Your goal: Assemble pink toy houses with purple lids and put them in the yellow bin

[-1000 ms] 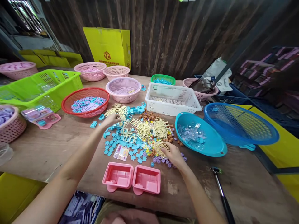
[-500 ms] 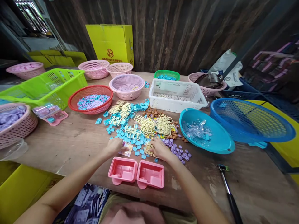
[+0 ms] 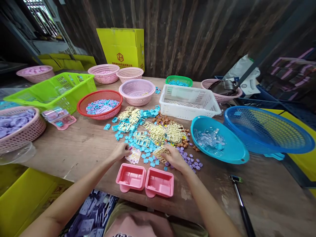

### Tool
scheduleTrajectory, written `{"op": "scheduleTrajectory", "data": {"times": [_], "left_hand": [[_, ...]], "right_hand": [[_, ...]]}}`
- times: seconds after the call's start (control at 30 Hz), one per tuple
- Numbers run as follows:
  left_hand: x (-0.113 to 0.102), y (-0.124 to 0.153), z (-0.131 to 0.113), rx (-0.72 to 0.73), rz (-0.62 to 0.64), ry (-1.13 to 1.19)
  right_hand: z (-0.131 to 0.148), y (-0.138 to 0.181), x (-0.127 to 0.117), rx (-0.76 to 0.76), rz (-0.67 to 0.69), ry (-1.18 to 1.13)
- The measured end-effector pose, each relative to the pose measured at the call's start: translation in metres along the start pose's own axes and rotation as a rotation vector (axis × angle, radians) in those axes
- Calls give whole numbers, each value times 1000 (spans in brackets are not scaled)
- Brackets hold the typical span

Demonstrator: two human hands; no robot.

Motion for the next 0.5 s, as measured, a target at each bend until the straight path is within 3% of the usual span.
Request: {"op": "scheduleTrajectory", "data": {"times": [0.17, 0.23, 0.37, 0.5], "left_hand": [[-5, -3, -2, 3, 7, 166], [-12, -2, -9, 42, -16, 218], [-29, 4, -38, 165, -33, 255], [-37, 22, -83, 416, 83, 187]], "right_hand": [[-3, 5, 3, 248, -16, -342], [1, 6, 3, 281, -36, -453], [30, 6, -2, 48, -27, -343], [67, 14, -5, -239, 49, -64]]}}
Point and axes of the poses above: each hand's wrist, its own y-axis away from the middle knuckle, its own x-axis out of the palm, z = x × y, the point moved 2 cm from there along -y, towards the middle knuckle, and after that the axes turned 15 degrees about -z, right-handed, at the moved point
